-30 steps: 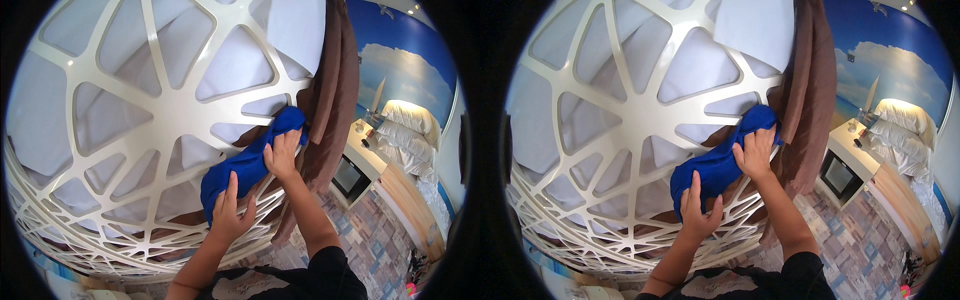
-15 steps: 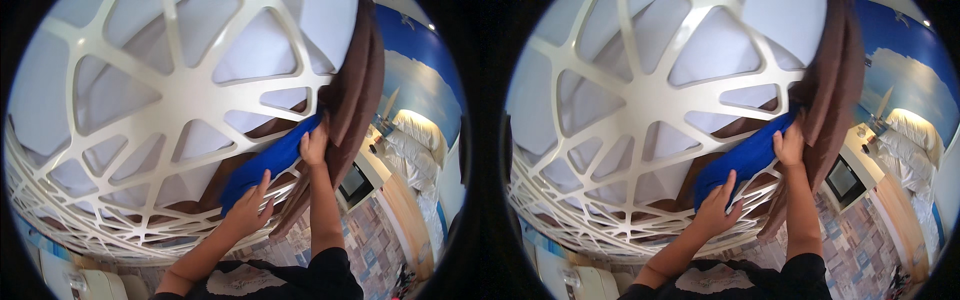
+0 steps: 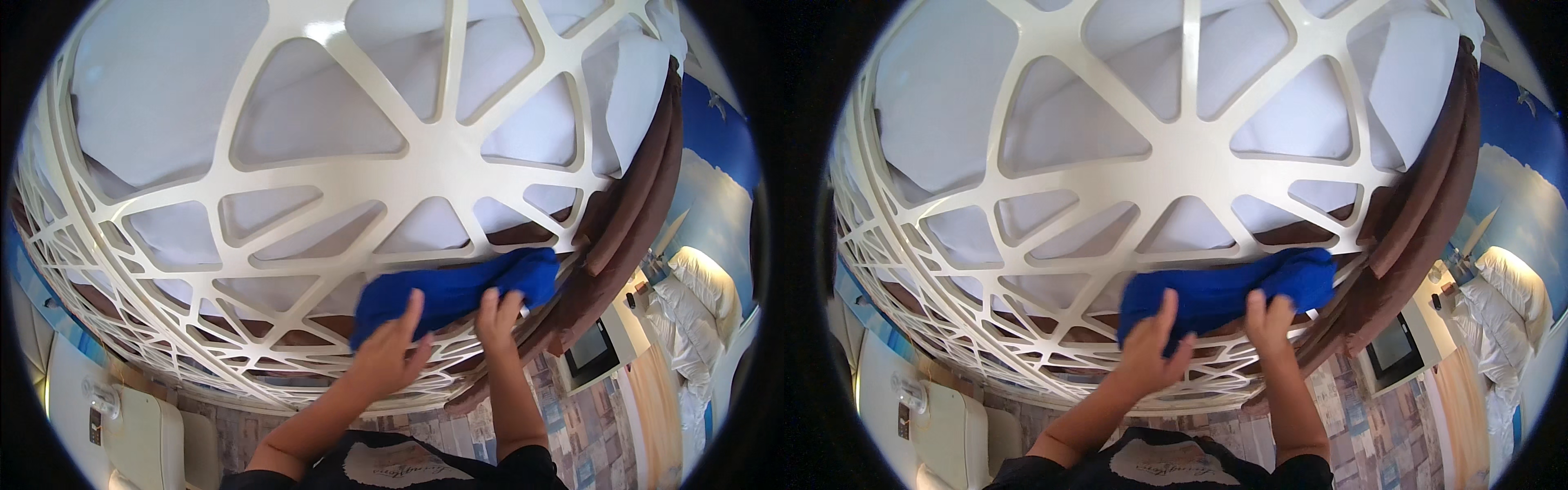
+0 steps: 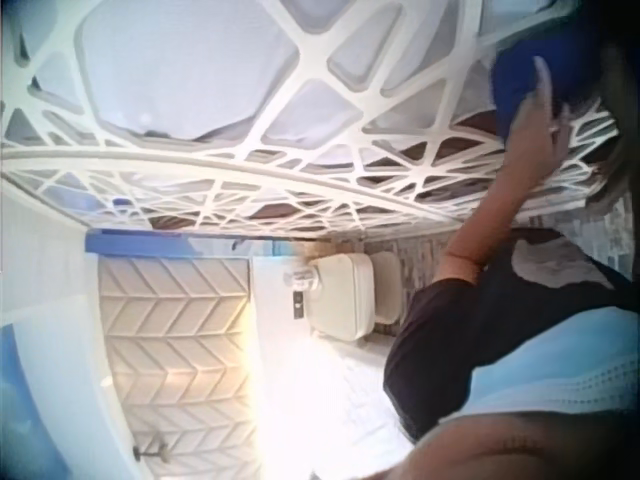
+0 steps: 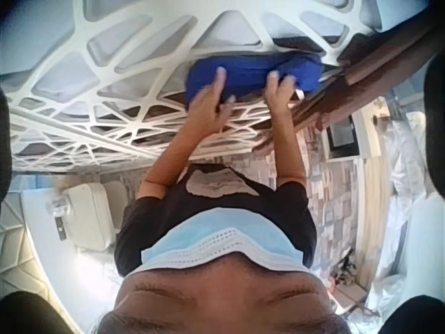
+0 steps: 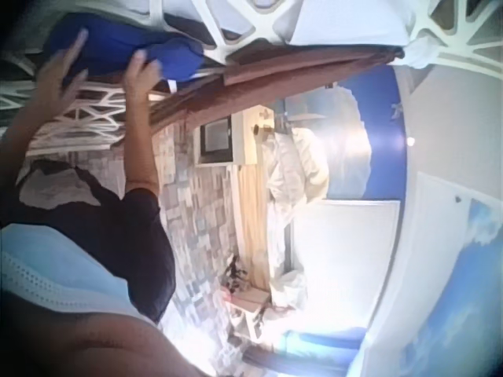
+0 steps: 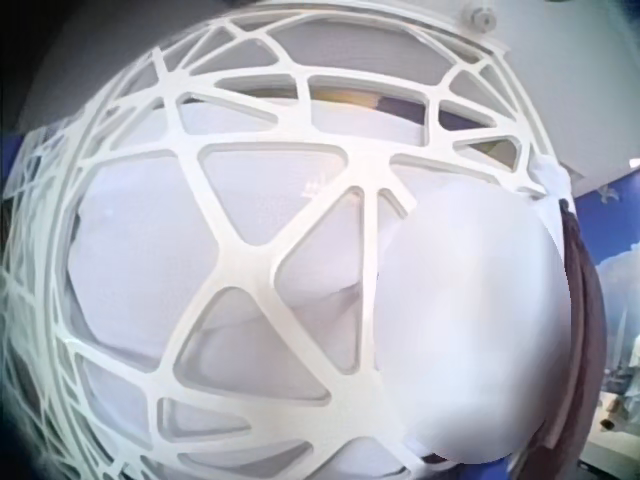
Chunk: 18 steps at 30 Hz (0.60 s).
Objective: The person sweeps debris on the floor with a red broom, then wipes a white lattice chair with a blue cloth. The person squats and sits on the floor to clean the lower sections of the chair.
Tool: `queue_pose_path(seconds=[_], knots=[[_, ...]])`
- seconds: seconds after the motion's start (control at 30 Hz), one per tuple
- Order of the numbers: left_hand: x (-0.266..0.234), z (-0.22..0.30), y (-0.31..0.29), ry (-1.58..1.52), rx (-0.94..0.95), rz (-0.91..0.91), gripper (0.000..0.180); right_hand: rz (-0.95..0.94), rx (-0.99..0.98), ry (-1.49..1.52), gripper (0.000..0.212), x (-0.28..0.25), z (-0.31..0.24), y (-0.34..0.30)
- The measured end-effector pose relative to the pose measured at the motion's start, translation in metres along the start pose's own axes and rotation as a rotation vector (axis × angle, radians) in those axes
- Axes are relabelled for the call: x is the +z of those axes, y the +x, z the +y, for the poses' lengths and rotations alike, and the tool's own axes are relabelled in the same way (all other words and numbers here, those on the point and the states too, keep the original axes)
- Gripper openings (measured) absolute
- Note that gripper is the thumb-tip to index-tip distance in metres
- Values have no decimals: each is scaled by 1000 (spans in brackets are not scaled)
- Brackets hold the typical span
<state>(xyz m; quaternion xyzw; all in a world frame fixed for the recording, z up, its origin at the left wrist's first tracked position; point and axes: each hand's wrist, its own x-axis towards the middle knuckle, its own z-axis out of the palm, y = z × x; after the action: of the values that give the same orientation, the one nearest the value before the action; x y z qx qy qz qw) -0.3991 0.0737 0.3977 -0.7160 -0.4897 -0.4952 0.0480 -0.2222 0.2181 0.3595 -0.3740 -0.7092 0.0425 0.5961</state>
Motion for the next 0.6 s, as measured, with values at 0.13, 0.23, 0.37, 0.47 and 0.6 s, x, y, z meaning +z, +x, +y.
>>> queue_pose_path(seconds=[0.13,0.23,0.37,0.47,0.6], knots=[[-62,-30,11,304,10,227,71,-209,-393,-141,43,15,-95,34],[-82,-51,7,413,-50,219,73,-191,-351,-361,44,31,-149,51],[-74,-75,-15,360,-55,183,74,73,-114,-28,41,84,-135,26],[-90,-71,-19,281,-63,149,70,19,-158,-40,37,87,-156,17],[-108,-86,-27,289,21,223,67,-21,-446,-96,46,87,-158,3]])
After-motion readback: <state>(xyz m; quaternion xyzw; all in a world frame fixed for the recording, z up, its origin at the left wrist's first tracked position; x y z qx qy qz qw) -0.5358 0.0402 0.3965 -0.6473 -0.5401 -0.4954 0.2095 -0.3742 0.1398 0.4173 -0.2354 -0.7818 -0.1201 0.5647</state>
